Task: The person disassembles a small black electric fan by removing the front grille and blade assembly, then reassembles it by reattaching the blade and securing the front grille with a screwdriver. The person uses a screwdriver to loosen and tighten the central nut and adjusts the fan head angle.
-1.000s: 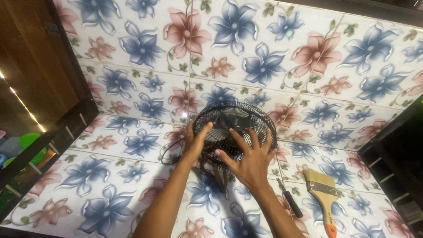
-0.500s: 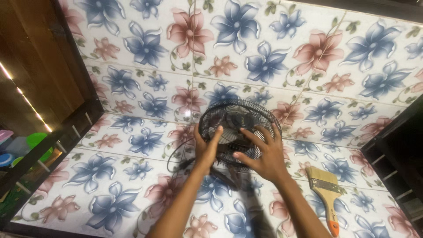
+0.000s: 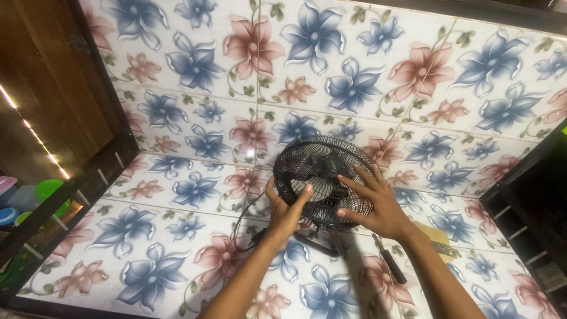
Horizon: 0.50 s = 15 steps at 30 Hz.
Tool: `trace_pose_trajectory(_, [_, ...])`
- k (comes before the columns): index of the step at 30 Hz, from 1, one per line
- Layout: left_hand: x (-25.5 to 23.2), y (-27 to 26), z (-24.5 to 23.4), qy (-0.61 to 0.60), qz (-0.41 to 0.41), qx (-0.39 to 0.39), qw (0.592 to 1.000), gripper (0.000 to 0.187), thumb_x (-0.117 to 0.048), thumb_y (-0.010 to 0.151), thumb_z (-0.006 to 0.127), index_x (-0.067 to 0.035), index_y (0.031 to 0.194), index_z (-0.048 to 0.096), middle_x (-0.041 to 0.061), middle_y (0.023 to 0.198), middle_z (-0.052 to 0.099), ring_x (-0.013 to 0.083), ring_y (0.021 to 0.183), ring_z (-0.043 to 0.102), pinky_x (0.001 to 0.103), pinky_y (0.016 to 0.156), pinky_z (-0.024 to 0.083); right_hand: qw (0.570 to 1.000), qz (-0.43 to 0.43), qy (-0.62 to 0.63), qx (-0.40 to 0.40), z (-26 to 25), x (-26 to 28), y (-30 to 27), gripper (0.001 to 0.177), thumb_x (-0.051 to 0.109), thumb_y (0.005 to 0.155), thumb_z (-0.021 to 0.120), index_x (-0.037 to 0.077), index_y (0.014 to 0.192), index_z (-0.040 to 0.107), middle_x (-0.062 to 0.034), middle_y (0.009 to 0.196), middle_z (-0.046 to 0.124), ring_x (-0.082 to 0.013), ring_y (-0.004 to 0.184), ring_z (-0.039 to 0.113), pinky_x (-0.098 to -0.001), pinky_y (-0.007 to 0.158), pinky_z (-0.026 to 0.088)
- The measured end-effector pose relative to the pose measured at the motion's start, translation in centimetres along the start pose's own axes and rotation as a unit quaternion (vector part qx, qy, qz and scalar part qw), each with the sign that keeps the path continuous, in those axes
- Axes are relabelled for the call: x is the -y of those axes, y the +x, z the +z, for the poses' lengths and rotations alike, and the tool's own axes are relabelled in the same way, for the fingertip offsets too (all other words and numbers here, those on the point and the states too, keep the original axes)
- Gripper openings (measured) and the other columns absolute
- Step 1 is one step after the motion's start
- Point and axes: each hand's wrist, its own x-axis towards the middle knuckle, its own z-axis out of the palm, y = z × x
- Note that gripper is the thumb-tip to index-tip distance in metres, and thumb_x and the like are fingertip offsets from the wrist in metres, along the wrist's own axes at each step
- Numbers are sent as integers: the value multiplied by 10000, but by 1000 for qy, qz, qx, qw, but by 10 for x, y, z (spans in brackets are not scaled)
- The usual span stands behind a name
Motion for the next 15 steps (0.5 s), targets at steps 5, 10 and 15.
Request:
trace_pose_trajectory(5, [-15, 6, -5, -2, -37, 37, 999, 1323, -541, 705, 782, -213, 1555, -178, 166, 1433, 502, 300, 1119, 667, 527, 737, 610, 996, 70, -53, 21, 13, 12, -13, 841, 639, 829, 662, 313, 1561, 408, -135, 1708, 197, -392, 1590, 13, -745, 1158, 71])
trace_pose_trajectory(10, [-9, 13, -3, -33, -52, 9, 998, 1376, -515, 666, 817, -201, 1566, -175, 209, 1459, 422, 390, 1134, 695, 551, 779, 624, 993, 110, -25, 31, 27, 35, -14, 1065, 740, 784, 631, 224, 1619, 216, -190, 1706, 78, -421, 1568, -23, -753, 1137, 94])
trace_pose_trajectory(15, [9, 26, -10, -25, -40, 45, 998, 1214, -547, 687, 755, -251, 1583, -8, 109, 1530, 281, 355, 1317, 577, 640, 955, 587, 970, 148, -163, 101, 21, 60, -5, 1295, 861, 666, 705, 150, 1599, 157, -196, 1666, 81, -429, 1547, -34, -810, 1096, 100])
